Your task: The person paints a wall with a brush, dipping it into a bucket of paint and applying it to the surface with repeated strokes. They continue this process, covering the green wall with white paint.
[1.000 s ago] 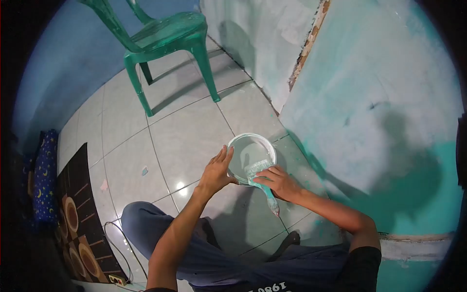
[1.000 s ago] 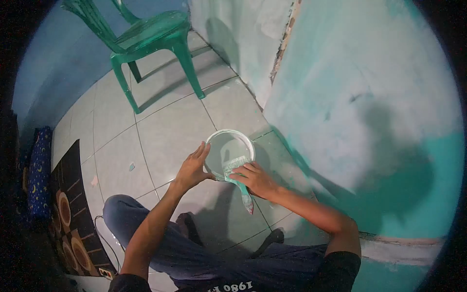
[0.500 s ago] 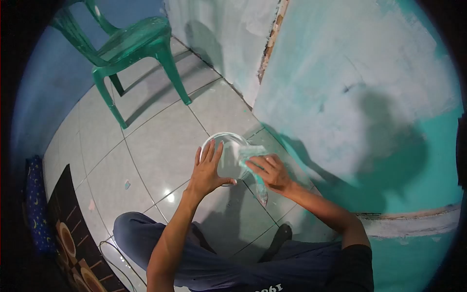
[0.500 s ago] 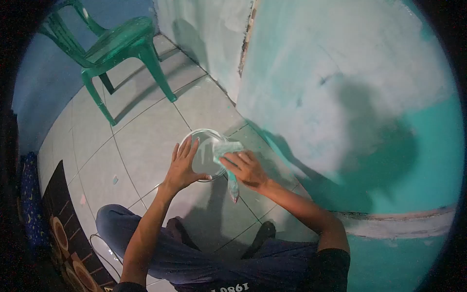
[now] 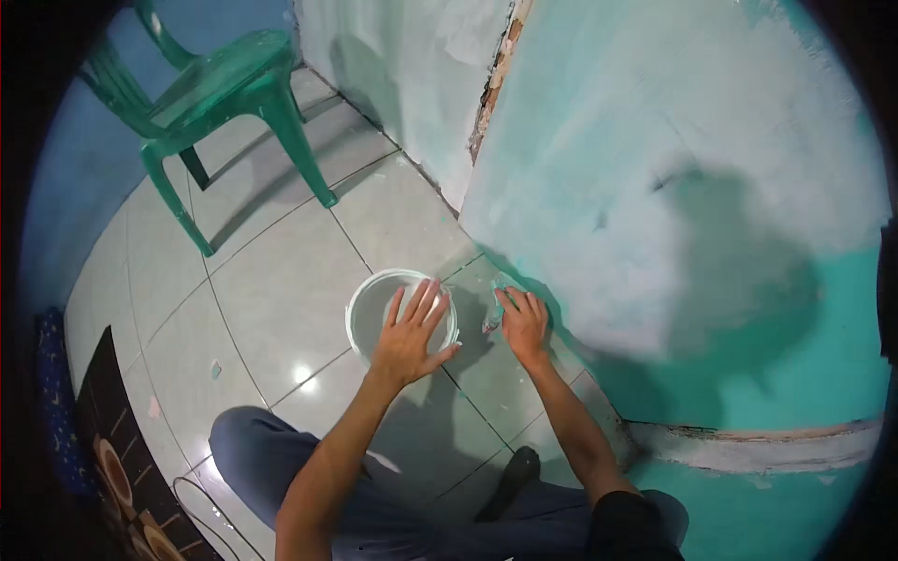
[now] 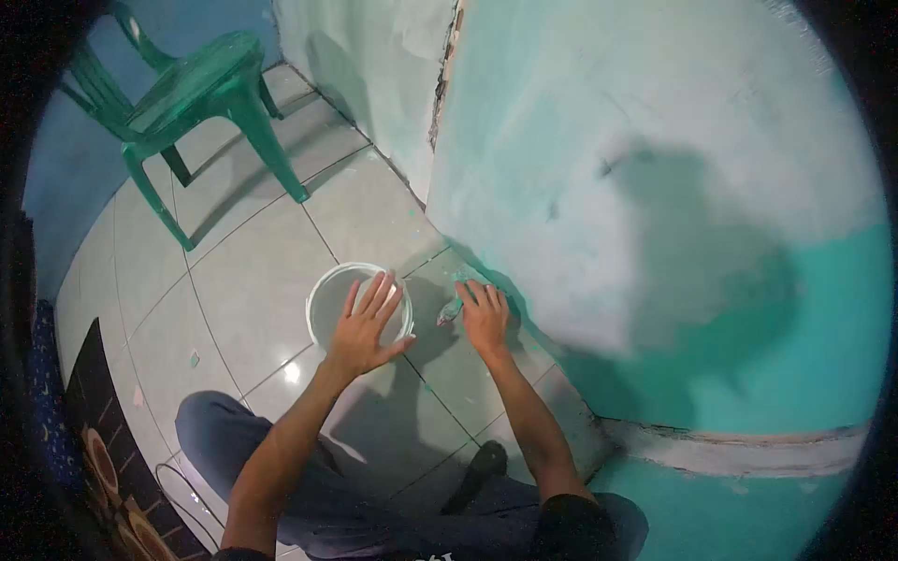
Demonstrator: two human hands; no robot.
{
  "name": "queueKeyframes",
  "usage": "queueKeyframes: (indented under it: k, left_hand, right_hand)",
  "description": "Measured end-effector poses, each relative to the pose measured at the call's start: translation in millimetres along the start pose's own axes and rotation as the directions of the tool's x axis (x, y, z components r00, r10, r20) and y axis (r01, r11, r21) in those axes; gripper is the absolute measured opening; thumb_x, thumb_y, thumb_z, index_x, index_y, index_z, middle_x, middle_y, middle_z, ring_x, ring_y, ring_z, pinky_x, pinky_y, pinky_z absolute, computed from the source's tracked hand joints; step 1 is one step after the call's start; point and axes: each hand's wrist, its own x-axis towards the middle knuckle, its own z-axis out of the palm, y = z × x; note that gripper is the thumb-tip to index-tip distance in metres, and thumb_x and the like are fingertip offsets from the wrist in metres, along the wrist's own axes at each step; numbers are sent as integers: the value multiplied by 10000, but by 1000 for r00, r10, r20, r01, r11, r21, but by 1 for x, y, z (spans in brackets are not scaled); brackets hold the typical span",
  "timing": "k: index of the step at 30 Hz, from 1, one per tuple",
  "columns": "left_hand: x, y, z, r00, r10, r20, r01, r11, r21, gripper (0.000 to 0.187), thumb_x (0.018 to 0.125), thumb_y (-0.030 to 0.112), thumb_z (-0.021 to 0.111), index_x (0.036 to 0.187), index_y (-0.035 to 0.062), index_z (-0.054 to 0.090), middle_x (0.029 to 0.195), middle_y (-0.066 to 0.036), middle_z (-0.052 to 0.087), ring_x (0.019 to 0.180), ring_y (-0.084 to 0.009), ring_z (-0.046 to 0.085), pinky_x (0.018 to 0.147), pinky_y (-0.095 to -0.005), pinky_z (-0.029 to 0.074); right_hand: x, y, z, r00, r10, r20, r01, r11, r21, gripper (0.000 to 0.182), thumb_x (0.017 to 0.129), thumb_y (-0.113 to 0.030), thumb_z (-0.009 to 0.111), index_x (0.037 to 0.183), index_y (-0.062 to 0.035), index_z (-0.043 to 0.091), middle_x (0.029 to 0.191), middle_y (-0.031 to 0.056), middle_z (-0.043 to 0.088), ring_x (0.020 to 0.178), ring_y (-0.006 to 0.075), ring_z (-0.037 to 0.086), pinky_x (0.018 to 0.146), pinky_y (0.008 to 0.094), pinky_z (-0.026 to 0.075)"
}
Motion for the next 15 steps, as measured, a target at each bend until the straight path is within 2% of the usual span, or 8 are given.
queueKeyframes:
  k: [4, 6, 10, 12, 15]
  left_hand:
    - [4, 5, -3, 997, -13, 76, 14, 1000, -14, 798, 910, 515, 647, 1555, 100, 428, 1673, -129, 309, 1562, -260, 260, 1273, -548, 143]
    - [8, 7, -6, 998, -6, 63, 8, 999, -32, 717, 893, 443, 645, 1519, 128, 491, 1655, -111, 349, 1551, -241, 286, 1271, -539, 171]
    - [8, 5, -5, 996, -15, 92, 22, 997, -73, 761, 894, 461, 624, 1558, 139, 436, 1670, -122, 320, 1560, -261, 270, 1271, -568, 136]
    - [9, 5, -5, 994, -13, 105, 21, 997, -70, 759, 894, 455, 629, 1557, 139, 438, 1670, -123, 320, 1560, -262, 270, 1271, -567, 136]
    - [8, 5, -4, 995, -17, 96, 25, 996, -88, 757, 890, 445, 639, 1554, 138, 443, 1671, -125, 319, 1561, -263, 270, 1271, -565, 137]
  right_hand:
    - [-7, 4, 33, 1000, 15, -15, -16, 999, -29, 464, 769, 45, 689, 1183, -160, 731, 1185, 50, 648, 953, 278, 592, 793, 445, 479]
    - [-6, 5, 40, 1000, 26, -9, -26, 1000, -17, 449, 789, 61, 651, 1168, -162, 740, 1177, 57, 657, 930, 282, 586, 773, 435, 473]
    - [1, 18, 47, 998, 48, -37, -50, 997, -54, 458, 772, 38, 661, 1174, -167, 742, 1169, 60, 659, 931, 279, 582, 765, 434, 469]
    - [3, 19, 42, 994, 34, -101, -40, 997, -68, 483, 738, 25, 673, 1179, -160, 740, 1174, 66, 657, 944, 282, 578, 778, 445, 470]
    - [-1, 0, 40, 999, 23, -48, -25, 999, -33, 498, 723, 13, 674, 1186, -160, 731, 1172, 67, 646, 957, 287, 575, 809, 451, 478]
